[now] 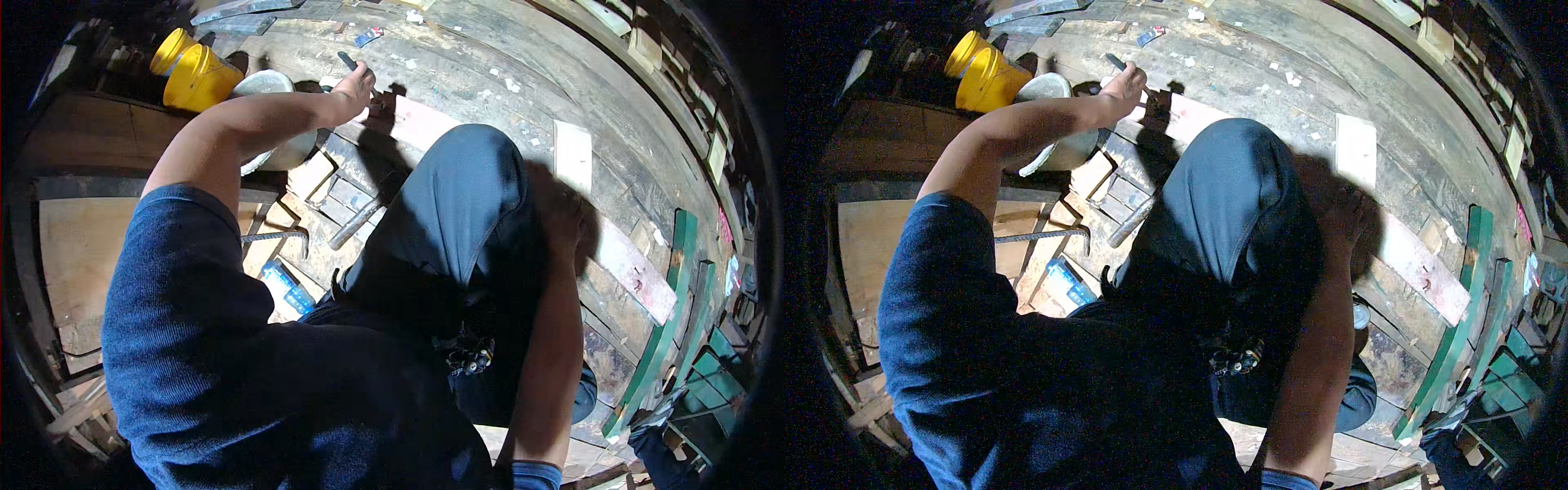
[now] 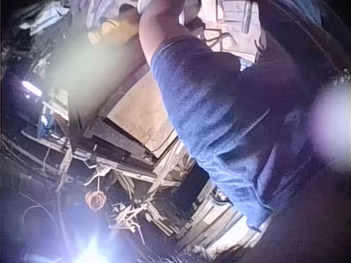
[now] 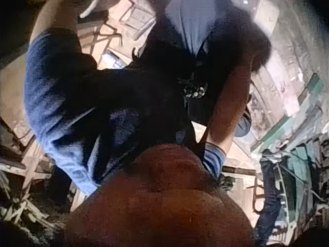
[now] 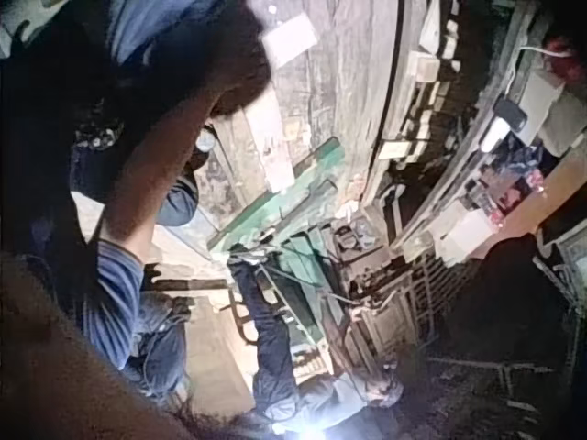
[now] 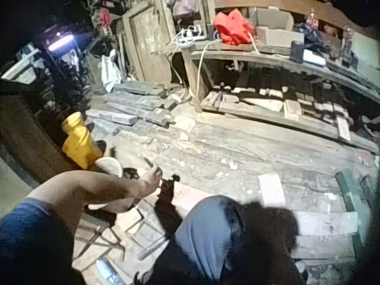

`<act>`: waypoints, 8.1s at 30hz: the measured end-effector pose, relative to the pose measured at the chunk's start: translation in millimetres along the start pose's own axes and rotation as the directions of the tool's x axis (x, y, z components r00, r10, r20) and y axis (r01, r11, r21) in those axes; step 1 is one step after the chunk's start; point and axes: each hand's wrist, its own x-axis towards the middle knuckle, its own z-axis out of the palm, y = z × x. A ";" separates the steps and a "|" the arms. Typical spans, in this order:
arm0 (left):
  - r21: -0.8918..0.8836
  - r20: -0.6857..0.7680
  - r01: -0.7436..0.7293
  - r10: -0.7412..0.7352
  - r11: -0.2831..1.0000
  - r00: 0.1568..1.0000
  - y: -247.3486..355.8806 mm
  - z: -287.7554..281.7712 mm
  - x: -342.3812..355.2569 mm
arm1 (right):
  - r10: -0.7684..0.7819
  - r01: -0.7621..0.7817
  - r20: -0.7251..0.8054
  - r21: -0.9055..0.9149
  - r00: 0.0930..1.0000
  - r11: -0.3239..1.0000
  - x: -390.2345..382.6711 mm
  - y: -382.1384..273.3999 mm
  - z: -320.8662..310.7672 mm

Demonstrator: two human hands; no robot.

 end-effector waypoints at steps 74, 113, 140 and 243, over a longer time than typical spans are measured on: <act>-0.897 0.046 -0.277 -0.696 -0.344 0.717 36.8 -73.0 61.0 | -0.326 0.327 -0.096 -0.012 0.940 0.945 37.5 -1.3 -63.1; -0.977 -0.078 -0.004 -0.344 0.211 0.936 71.4 -115.3 76.0 | -0.191 0.229 -0.128 0.510 0.973 0.829 33.6 1.8 -78.2; -0.848 -0.127 -0.474 -0.775 -0.239 0.619 50.2 -29.8 -38.1 | -0.296 0.315 -0.180 0.091 0.938 0.945 39.0 -2.1 -29.9; -0.746 0.159 -0.477 -0.820 -0.464 0.550 92.5 -62.1 -14.1 | 0.490 0.028 0.856 0.492 0.166 -0.870 -431.8 -102.0 -171.2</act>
